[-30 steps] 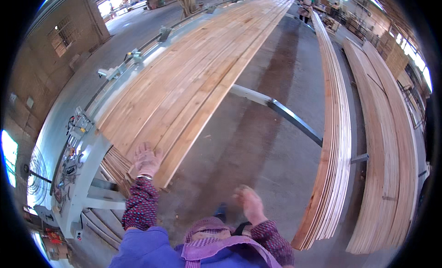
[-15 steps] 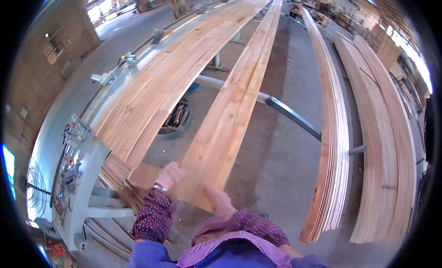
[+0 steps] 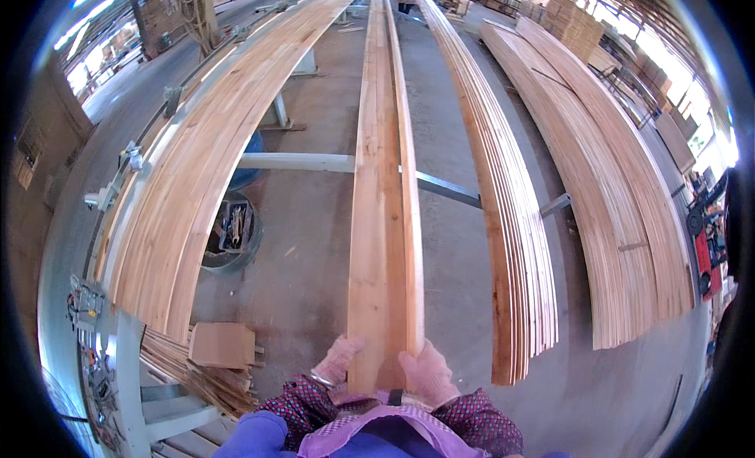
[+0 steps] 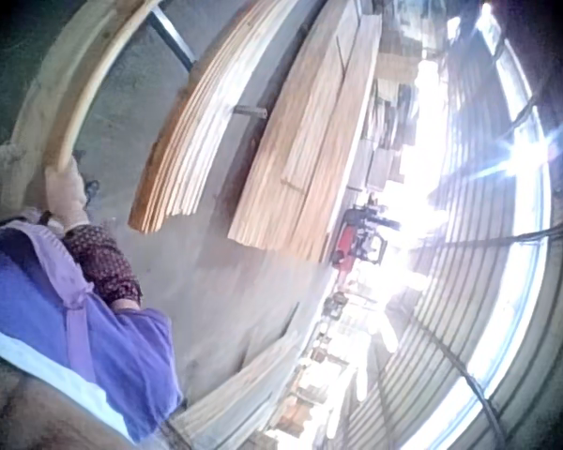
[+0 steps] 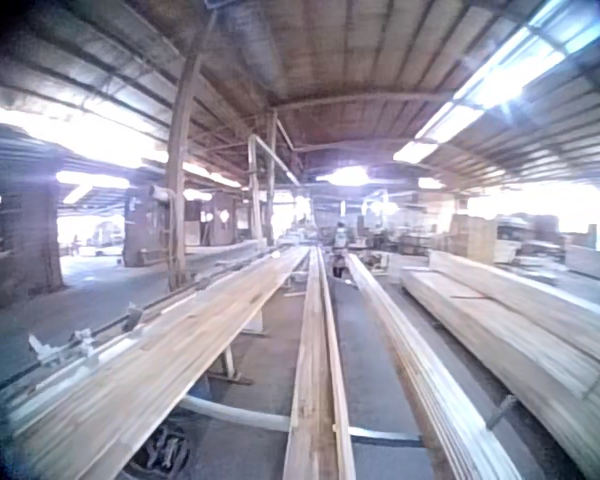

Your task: The person picks up long, thin wooden planks from a pile and stacks them onto a metal rack. They handle the planks one by one, aligning them carefully before placing them on the rack. The person repeats this process, moving between the pile and the rack to build a neat stack.

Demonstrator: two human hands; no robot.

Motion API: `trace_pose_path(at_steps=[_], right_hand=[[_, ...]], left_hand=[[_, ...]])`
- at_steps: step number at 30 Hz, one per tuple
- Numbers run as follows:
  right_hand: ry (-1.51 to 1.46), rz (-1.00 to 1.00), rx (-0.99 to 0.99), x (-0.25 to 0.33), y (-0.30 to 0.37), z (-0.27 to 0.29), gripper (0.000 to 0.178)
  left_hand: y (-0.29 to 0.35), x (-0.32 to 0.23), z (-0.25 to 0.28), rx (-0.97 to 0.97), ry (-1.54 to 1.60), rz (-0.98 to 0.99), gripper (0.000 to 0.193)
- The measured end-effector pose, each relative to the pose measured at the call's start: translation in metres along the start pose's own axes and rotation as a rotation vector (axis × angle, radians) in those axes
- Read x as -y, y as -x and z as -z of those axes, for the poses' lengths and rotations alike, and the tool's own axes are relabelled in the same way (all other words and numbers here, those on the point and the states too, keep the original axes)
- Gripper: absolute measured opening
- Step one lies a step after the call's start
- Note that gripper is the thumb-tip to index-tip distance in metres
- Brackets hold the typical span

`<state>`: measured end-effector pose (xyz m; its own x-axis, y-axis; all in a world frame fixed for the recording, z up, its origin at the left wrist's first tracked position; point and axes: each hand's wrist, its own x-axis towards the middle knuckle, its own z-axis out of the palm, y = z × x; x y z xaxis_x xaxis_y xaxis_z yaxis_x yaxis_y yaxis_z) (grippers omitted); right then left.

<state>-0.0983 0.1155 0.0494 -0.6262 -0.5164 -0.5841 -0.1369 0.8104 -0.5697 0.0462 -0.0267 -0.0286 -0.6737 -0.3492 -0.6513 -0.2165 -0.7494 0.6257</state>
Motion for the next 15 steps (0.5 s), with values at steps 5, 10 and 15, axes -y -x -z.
trace_pose_path(at_steps=[5, 10, 15], right_hand=[[0.105, 0.324, -0.214, -0.031, 0.002, -0.026, 0.092], [-0.249, 0.133, -0.073, -0.053, -0.007, -0.028, 0.095], [-1.039, 0.202, 0.265, -0.037, -0.010, 0.005, 0.067]], left_hand=[[-0.006, 0.023, -0.014, 0.066, -0.538, -0.411, 0.033], [-0.014, 0.035, -0.017, 0.009, -0.037, -0.055, 0.038], [-0.001, 0.011, -0.048, 0.237, -0.179, -0.163, 0.039]])
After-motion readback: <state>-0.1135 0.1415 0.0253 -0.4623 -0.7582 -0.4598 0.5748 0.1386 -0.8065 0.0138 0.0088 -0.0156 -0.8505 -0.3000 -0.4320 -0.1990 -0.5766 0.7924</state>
